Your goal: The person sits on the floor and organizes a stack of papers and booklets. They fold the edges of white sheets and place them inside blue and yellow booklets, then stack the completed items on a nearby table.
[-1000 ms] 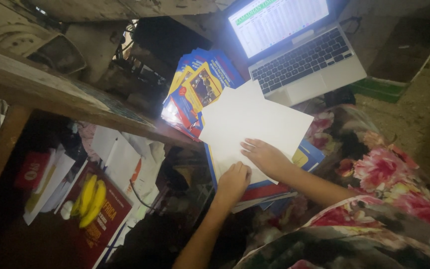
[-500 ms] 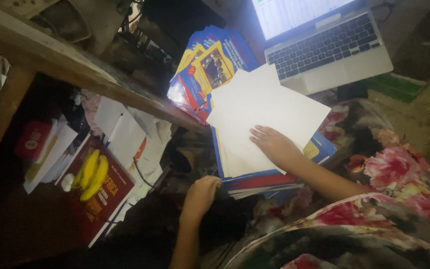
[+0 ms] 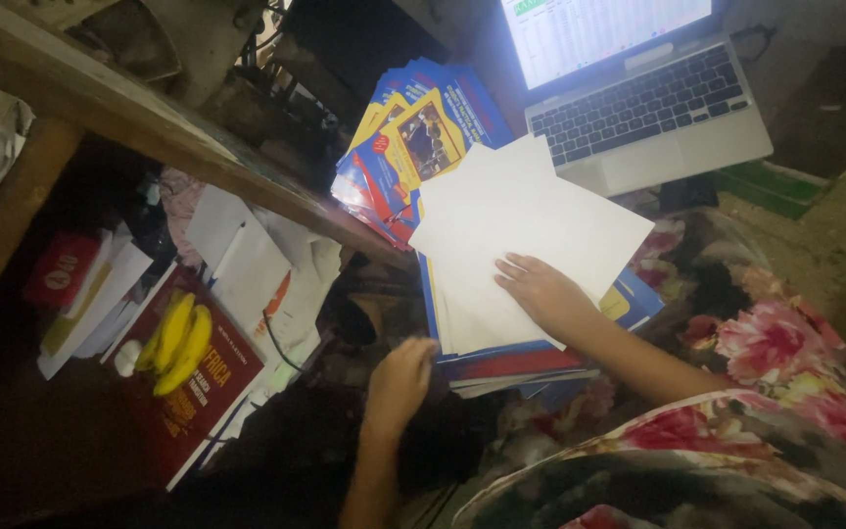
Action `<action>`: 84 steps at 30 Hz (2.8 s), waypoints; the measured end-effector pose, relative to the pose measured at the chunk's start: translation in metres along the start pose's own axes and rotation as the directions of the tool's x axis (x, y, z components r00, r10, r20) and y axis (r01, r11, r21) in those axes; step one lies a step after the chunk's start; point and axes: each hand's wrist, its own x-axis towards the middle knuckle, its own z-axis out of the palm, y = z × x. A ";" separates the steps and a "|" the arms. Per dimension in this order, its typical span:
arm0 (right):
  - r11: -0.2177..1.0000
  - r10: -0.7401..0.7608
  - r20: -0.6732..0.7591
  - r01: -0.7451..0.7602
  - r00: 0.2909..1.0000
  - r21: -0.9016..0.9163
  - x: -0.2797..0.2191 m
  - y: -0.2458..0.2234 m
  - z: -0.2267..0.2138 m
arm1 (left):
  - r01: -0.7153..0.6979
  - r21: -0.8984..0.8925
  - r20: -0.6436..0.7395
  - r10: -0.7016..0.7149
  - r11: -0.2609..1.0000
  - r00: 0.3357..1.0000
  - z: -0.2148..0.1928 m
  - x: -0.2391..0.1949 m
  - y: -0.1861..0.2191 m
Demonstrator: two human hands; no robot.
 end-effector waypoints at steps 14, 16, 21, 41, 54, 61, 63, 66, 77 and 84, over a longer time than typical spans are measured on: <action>0.990 0.050 -0.101 -0.036 0.994 0.133 -0.001 0.000 0.005 | -0.227 0.121 -0.407 0.257 0.966 0.877 0.092 0.075 0.046; 0.984 0.055 -0.109 -0.035 0.992 0.176 -0.002 -0.002 0.003 | -0.229 0.113 -0.389 0.255 0.967 0.885 0.087 0.074 0.052; 0.988 0.043 -0.173 -0.016 0.984 0.155 -0.001 0.001 0.015 | -0.239 0.070 -0.381 0.247 0.969 0.891 0.086 0.078 0.057; 0.991 0.045 -0.153 -0.026 0.987 0.128 0.000 -0.002 0.007 | -0.060 0.142 -0.334 0.105 0.988 0.937 0.110 0.075 0.069; 0.998 -0.012 -0.175 0.023 0.984 0.063 -0.002 0.001 0.009 | -0.022 -0.141 -0.545 -0.059 0.990 0.836 0.120 0.063 0.062; 0.998 0.008 -0.155 0.001 0.988 0.058 -0.001 0.000 0.008 | -0.015 -0.050 -0.433 -0.008 0.999 0.901 0.096 0.067 0.075; 0.997 0.010 -0.142 0.001 0.990 0.075 -0.001 0.001 0.010 | -0.054 -0.041 -0.387 0.034 0.998 0.921 0.095 0.069 0.074; 0.999 -0.050 -0.124 0.049 0.991 -0.005 0.000 -0.002 -0.008 | -0.112 0.058 -0.342 0.125 0.992 0.931 0.084 0.074 0.074; 0.998 0.036 -0.082 -0.032 0.996 0.050 0.000 0.000 0.017 | -0.337 0.423 -0.283 0.476 0.841 0.833 0.094 0.084 0.050; 0.994 0.037 -0.173 -0.019 0.984 0.107 -0.003 0.007 0.038 | -0.428 0.477 -0.255 0.587 0.767 0.768 0.091 0.100 0.040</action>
